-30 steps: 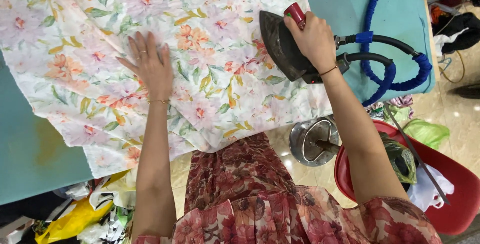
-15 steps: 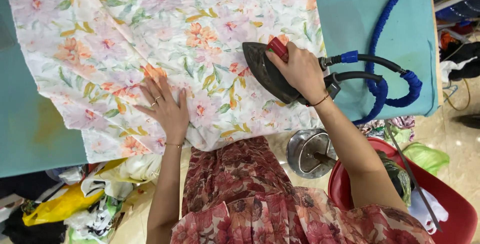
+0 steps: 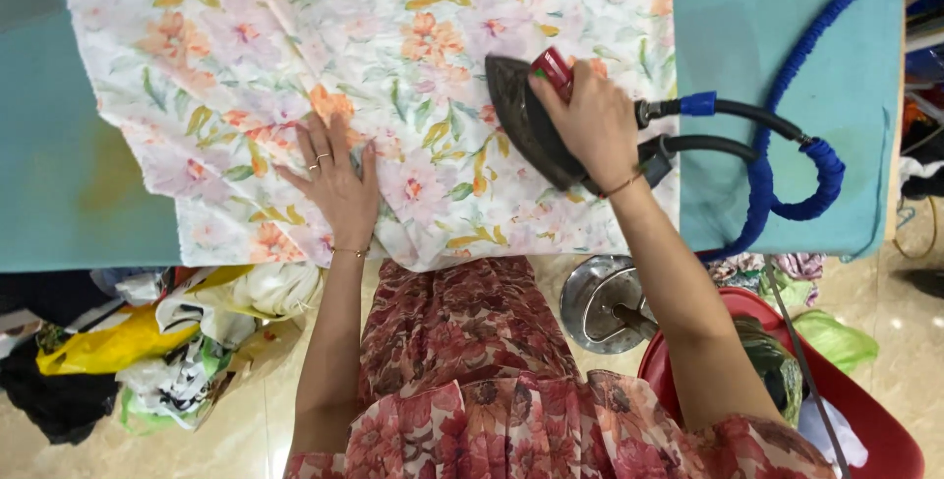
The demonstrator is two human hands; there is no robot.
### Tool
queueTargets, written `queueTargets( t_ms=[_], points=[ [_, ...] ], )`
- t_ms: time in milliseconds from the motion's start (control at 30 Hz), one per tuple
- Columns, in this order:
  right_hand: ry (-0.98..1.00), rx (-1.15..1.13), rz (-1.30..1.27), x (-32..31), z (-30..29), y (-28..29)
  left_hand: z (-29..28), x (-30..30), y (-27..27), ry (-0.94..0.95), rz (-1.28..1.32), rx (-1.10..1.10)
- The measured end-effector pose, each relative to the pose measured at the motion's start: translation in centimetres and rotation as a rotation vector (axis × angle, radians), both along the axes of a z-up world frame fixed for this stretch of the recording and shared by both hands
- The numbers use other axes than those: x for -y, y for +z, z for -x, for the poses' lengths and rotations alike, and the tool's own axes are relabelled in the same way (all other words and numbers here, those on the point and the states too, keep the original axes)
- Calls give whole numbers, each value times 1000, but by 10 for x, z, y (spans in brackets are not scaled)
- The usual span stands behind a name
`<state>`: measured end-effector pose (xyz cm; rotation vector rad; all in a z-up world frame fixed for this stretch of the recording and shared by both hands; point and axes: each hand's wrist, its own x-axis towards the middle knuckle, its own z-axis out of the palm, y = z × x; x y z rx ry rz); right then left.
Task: Ironing a piece of floral-patterned fabric on an ironing board.
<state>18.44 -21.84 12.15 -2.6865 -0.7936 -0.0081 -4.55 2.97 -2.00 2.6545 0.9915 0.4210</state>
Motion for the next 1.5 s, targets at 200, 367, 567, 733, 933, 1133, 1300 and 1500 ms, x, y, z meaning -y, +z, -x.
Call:
queueTargets(
  t_ms=[200,367,567,733,933,1133,1300,1500],
  points=[
    [125,-220,123,-42,54,9,3,-7,10,-11,23,-14],
    [223,-73,47,-83,72,3,6,-14,10,8,40,-2],
    [229,-41,-13,-133,44,-13,23,-27,12,41,25,-5],
    [143,14,-57,-163,-1,-30,37,-35,13,135,29,99],
    [85,192,-151,-180,-58,-54,34,-43,16,254,-55,140],
    [32,215,-174,-176,-86,-64,52,-51,19,231,-135,145],
    [74,211,-114,-163,-66,-52,68,-47,34,247,-99,202],
    [138,-9,-18,-161,-4,-17,41,-33,47,111,-95,216]
  ],
)
